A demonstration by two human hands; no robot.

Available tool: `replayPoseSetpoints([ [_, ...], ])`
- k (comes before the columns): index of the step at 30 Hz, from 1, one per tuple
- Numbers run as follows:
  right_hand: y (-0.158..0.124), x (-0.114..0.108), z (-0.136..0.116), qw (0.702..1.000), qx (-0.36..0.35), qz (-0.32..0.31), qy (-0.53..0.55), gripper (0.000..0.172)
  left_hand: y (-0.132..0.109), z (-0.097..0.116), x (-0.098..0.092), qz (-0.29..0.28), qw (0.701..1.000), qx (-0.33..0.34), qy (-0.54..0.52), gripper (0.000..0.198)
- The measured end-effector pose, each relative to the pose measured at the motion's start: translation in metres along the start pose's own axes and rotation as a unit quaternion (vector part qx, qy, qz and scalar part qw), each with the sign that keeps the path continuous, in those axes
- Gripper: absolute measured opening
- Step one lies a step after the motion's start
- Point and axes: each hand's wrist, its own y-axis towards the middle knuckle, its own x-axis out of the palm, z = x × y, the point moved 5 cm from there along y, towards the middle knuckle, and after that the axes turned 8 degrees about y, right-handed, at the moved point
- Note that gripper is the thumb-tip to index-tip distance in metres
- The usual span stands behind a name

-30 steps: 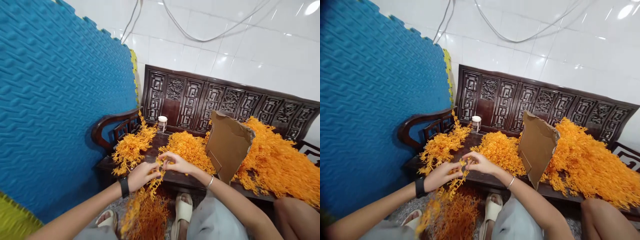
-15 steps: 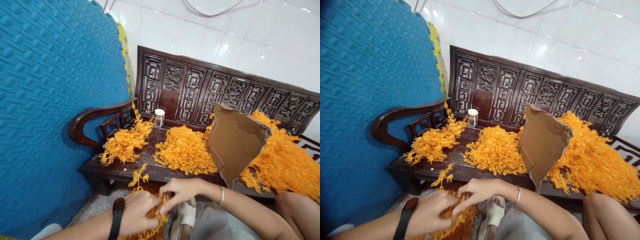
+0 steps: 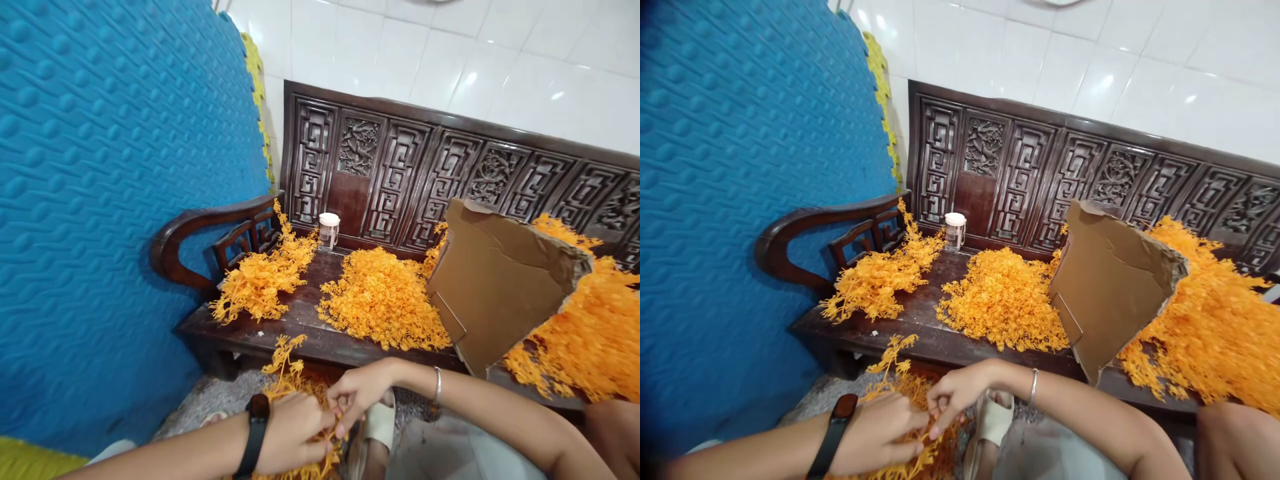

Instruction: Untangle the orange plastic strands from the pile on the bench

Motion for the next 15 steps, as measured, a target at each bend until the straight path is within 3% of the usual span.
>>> replayPoseSetpoints([
  [4,0.02,-0.01,0.02,0.999,0.031,-0.02,0.029,0.029,0.01,-0.006,0.01,-0.052,0.999,0.002,0.003,0.022],
  [7,0.041,-0.016,0.04,0.992,0.103,0.007,-0.069,0.025,0.023,-0.023,0.037,-0.096,0.995,-0.03,0.009,0.022],
  [10,0.066,-0.021,0.058,0.933,0.204,0.043,-0.294,0.034,0.035,-0.043,0.07,-0.125,0.99,-0.06,0.033,0.013],
  [12,0.083,-0.019,0.065,0.887,0.249,0.006,-0.389,0.041,0.039,-0.058,0.091,-0.137,0.986,-0.087,0.046,0.013],
  [14,0.099,-0.017,0.066,0.868,0.264,-0.04,-0.419,0.043,0.041,-0.075,0.106,-0.135,0.983,-0.117,0.04,0.016],
  [15,0.106,-0.017,0.062,0.874,0.249,-0.041,-0.415,0.042,0.042,-0.083,0.111,-0.124,0.983,-0.129,0.031,0.018],
])
